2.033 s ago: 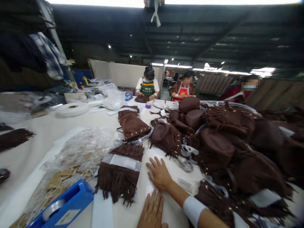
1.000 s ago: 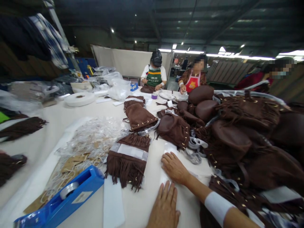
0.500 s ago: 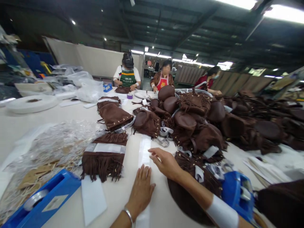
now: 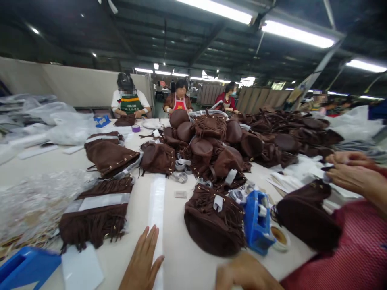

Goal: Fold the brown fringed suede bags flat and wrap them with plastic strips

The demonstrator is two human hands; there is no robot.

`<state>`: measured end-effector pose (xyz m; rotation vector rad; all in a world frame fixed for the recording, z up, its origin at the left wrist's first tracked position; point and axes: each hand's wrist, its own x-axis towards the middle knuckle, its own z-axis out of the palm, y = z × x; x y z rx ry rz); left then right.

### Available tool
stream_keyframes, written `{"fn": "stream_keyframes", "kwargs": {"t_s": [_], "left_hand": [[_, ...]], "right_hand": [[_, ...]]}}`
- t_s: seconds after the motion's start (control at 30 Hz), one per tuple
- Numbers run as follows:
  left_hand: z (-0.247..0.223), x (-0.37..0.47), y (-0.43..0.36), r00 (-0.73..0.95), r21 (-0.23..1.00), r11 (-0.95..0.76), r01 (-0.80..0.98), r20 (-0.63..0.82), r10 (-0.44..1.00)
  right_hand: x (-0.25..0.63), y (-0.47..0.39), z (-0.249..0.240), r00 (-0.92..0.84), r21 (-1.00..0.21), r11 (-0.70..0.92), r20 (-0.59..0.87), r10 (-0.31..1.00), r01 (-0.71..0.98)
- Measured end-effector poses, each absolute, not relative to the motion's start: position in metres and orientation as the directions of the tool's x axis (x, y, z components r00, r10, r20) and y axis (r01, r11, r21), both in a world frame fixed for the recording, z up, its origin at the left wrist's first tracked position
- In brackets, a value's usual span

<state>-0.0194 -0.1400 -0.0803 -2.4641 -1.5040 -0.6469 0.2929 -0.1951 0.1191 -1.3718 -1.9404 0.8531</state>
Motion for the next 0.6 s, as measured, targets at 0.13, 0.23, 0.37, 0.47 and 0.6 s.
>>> {"fn": "stream_keyframes", "kwargs": {"t_s": [0.13, 0.23, 0.37, 0.47, 0.6], "left_hand": [[-0.097, -0.022, -0.172, 0.444, -0.047, -0.472, 0.88, 0.432, 0.785], [-0.114, -0.022, -0.176, 0.459, -0.105, -0.461, 0.881, 0.416, 0.785], [-0.127, -0.031, -0.169, 0.477, -0.137, -0.469, 0.873, 0.441, 0.76], [-0.112, -0.025, -0.168, 0.432, -0.019, -0.472, 0.881, 0.436, 0.789], [-0.078, 0.028, -0.162, 0.239, 0.467, -0.365, 0.805, 0.309, 0.921]], "right_hand": [[0.319, -0.158, 0.075, 0.01, -0.622, 0.217, 0.34, 0.941, 0.752], [0.33, -0.142, 0.037, -0.066, -0.437, 0.231, 0.362, 0.93, 0.869], [0.329, -0.129, 0.013, -0.168, -0.409, 0.24, 0.206, 0.964, 0.881], [0.33, -0.128, 0.019, -0.209, -0.44, 0.308, 0.261, 0.943, 0.843], [0.337, -0.139, 0.02, -0.303, -0.417, 0.459, 0.388, 0.87, 0.784]]}}
